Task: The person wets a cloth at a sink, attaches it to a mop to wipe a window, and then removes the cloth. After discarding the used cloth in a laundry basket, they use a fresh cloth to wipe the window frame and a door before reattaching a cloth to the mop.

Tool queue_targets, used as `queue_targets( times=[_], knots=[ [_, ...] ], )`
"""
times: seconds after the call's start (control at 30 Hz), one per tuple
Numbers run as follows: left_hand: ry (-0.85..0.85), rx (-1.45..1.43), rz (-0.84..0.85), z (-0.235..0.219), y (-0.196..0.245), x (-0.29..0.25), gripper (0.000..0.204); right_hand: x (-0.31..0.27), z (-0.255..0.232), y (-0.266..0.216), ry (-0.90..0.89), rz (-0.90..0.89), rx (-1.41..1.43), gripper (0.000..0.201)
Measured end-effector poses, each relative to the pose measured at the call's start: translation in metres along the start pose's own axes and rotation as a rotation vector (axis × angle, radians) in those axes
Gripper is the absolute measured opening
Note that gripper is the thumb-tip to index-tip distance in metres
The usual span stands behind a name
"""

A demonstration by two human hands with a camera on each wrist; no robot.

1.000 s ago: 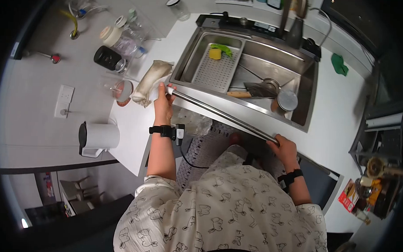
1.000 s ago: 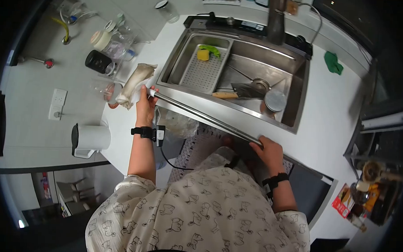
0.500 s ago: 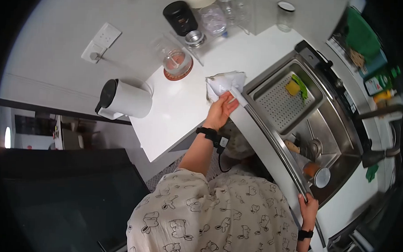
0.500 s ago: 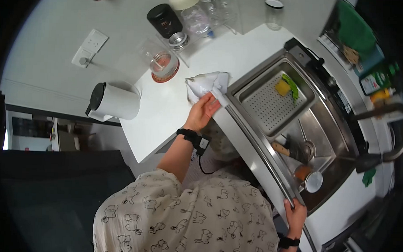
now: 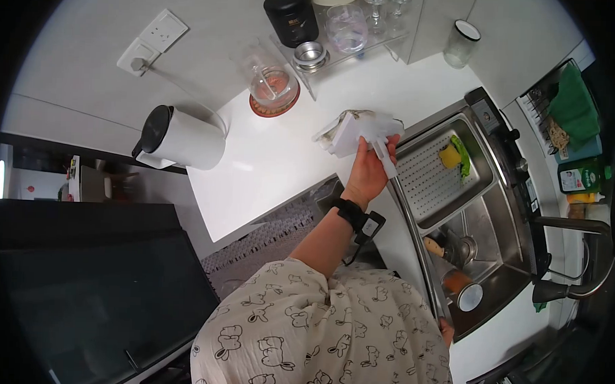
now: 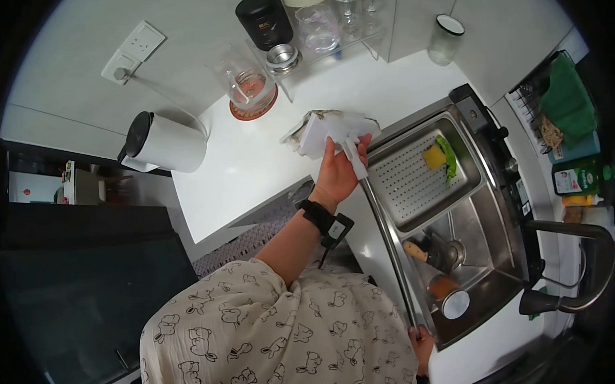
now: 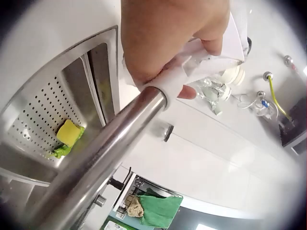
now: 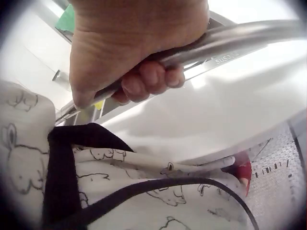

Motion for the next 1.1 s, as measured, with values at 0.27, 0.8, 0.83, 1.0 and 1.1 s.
queue_targets(
  times=[0.27,0.8,0.83,1.0,1.1],
  knots=[
    [-0.055,-0.127,-0.036,0.013,-0.004,-0.002,0.063,0.063,-0.052,-0.109,-0.208,0.029,-0.062,0.034],
    [-0.303,-0.205,-0.229,0.032,-0.021,-0.01,0.075,0.367,0.011,-0.432,-0.442,-0.724,-0.383,0.012],
    [-0.312,-0.192,-0.229,0.033,-0.021,-0.01,0.075,0.372,0.012,-0.431,-0.39,-0.831,-0.445,0.012],
    [-0.365,-0.209,-0.27,0.031,-0.023,-0.005,0.079,0.413,0.01,-0.413,-0.063,-0.947,-0.325,0.013],
    [-0.381,-0.107,-0.292,0.036,-0.018,-0.013,0.087,0.434,-0.013,-0.4,0.08,-0.724,-0.101,0.017]
  ],
)
Point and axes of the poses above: each hand's wrist, its own x-axis towards the middle knuckle, its own z-axis out of the palm, y = z × x, the point moved 4 cm from there along x, towards the middle knuckle, and after that the axes turned 12 degrees about -z, right-handed, at the moved point
